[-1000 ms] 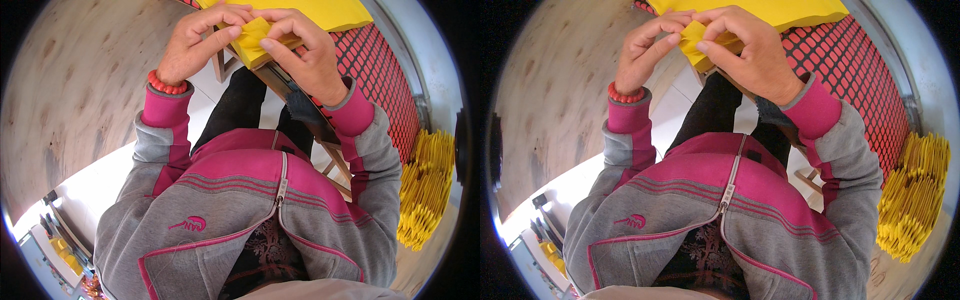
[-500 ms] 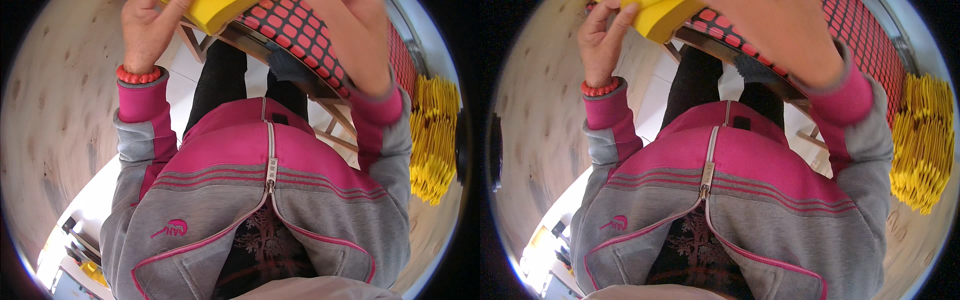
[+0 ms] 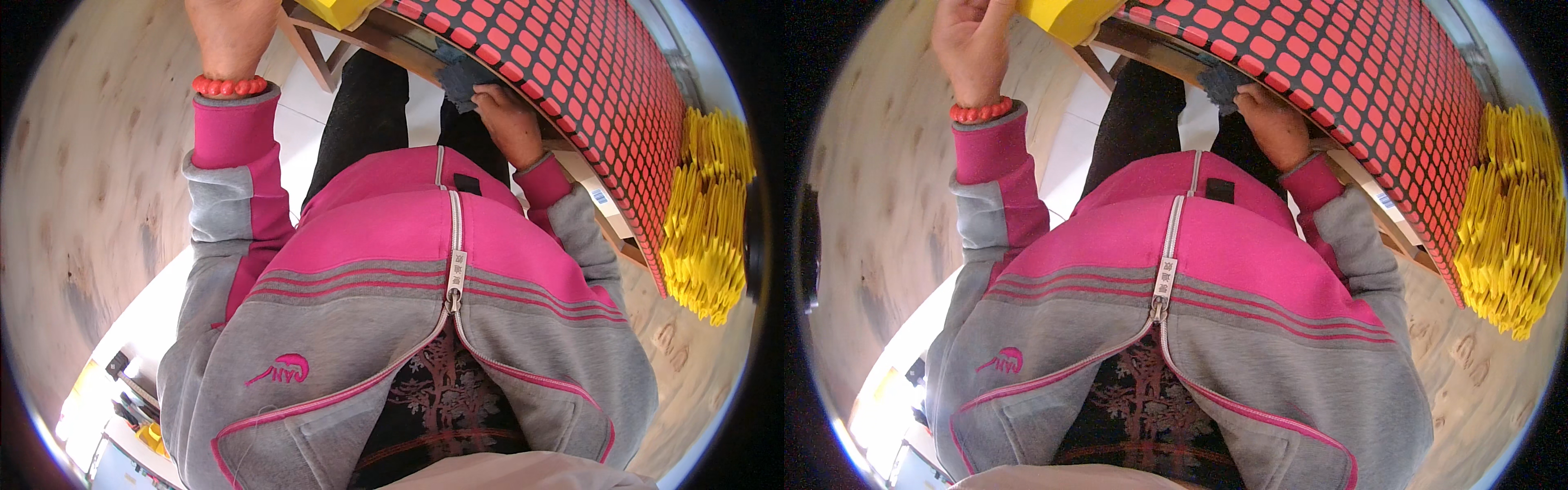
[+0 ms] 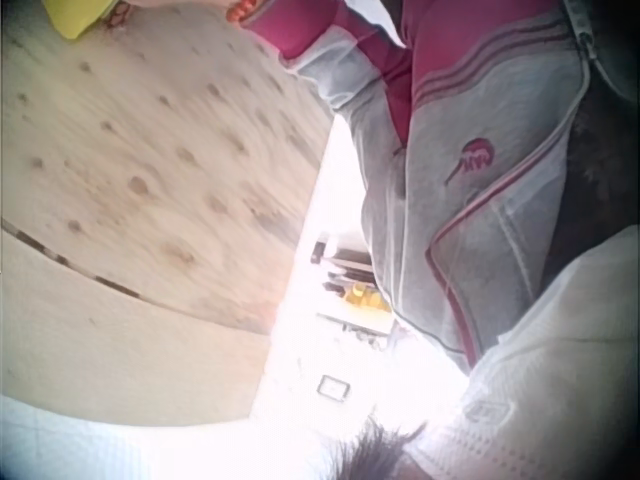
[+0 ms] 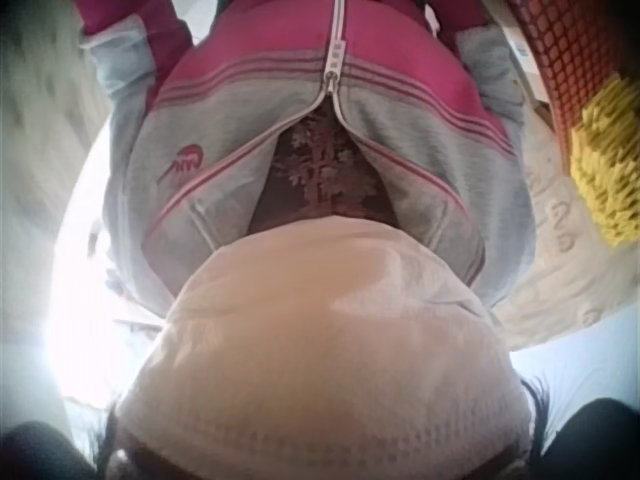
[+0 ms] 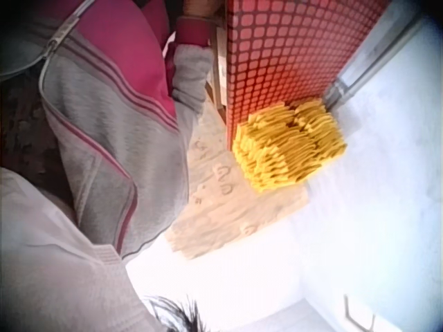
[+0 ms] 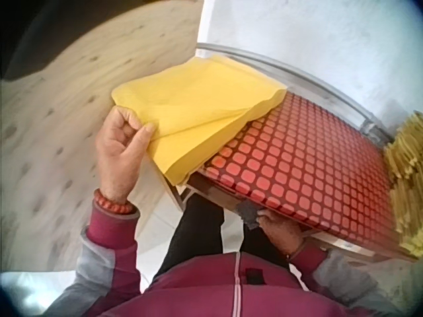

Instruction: The person folds yellow paper sheets by hand on a patterned table. They smooth each fold, stack the finished pieces, and repeat the process with additional sheets from a nearby pile.

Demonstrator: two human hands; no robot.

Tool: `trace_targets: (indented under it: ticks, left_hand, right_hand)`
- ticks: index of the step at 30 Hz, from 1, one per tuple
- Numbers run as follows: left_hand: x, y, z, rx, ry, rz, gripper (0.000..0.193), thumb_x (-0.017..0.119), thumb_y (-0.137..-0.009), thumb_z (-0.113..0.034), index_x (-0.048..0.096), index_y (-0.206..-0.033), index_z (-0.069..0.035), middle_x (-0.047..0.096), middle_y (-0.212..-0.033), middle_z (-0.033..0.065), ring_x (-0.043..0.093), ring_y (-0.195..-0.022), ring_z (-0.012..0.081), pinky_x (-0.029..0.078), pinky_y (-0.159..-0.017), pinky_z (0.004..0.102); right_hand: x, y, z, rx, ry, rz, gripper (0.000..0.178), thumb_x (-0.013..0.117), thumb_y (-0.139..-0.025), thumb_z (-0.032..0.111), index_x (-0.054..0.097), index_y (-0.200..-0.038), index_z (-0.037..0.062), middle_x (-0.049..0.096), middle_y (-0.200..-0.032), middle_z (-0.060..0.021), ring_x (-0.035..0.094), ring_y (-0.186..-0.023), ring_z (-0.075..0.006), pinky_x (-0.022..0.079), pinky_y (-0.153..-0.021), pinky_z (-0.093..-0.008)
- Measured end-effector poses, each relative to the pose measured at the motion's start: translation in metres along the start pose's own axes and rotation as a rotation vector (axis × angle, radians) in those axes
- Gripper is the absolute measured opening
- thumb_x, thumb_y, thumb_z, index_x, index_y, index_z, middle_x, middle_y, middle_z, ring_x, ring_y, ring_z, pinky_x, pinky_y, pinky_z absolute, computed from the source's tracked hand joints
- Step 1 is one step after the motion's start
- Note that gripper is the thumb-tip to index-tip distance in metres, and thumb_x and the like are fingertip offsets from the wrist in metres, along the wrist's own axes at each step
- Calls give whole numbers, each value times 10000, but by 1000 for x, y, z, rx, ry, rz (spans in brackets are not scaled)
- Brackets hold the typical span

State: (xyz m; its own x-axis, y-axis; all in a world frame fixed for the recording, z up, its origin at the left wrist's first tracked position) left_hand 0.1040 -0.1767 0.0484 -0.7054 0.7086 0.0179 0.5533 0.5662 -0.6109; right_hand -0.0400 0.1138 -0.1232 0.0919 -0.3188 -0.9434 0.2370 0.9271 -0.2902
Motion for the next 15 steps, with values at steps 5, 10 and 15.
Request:
trace_targets:
  ticks: [5, 10, 15]
  left_hand:
    - [-3, 1, 5, 0, 59, 79, 134, 575, -993, 36, 508, -987, -80, 572, -929, -41, 553, -873, 45, 453, -781, 210]
    - [-1, -2, 0, 81, -13, 328, 117, 548, -999, 23, 632, -936, -28, 631, -956, 0, 573, -950, 89, 462, -886, 269]
    - [-4, -3, 2, 73, -169, 387, 115, 604, -981, 2, 708, -1023, -22, 688, -1140, 67, 604, -1117, 162, 436, -1036, 327]
  right_hand:
    - [8, 0, -25, 128, -71, 5, 155, 700, -921, 87, 635, -1039, 11, 704, -1094, -141, 674, -1023, -357, 537, -868, -425]
    - [1, -12, -20, 201, 49, 92, 206, 731, -901, 118, 611, -1035, 18, 704, -1115, -167, 667, -1022, -387, 529, -881, -452]
    - [-57, -24, 58, 16, -102, 76, 267, 778, -808, 143, 640, -1018, 54, 676, -1025, -130, 678, -919, -355, 544, -803, -440]
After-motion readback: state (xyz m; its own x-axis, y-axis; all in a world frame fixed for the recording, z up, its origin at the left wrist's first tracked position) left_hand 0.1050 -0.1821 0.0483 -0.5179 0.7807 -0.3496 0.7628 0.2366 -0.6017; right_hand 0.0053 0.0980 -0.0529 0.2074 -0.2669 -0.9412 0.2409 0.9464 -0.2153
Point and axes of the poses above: each hand's wrist, its own y-axis away from the middle knuckle, its own x-axis out of the palm, z = x × y, the point moved 9 cm from there along -y, towards the middle knuckle
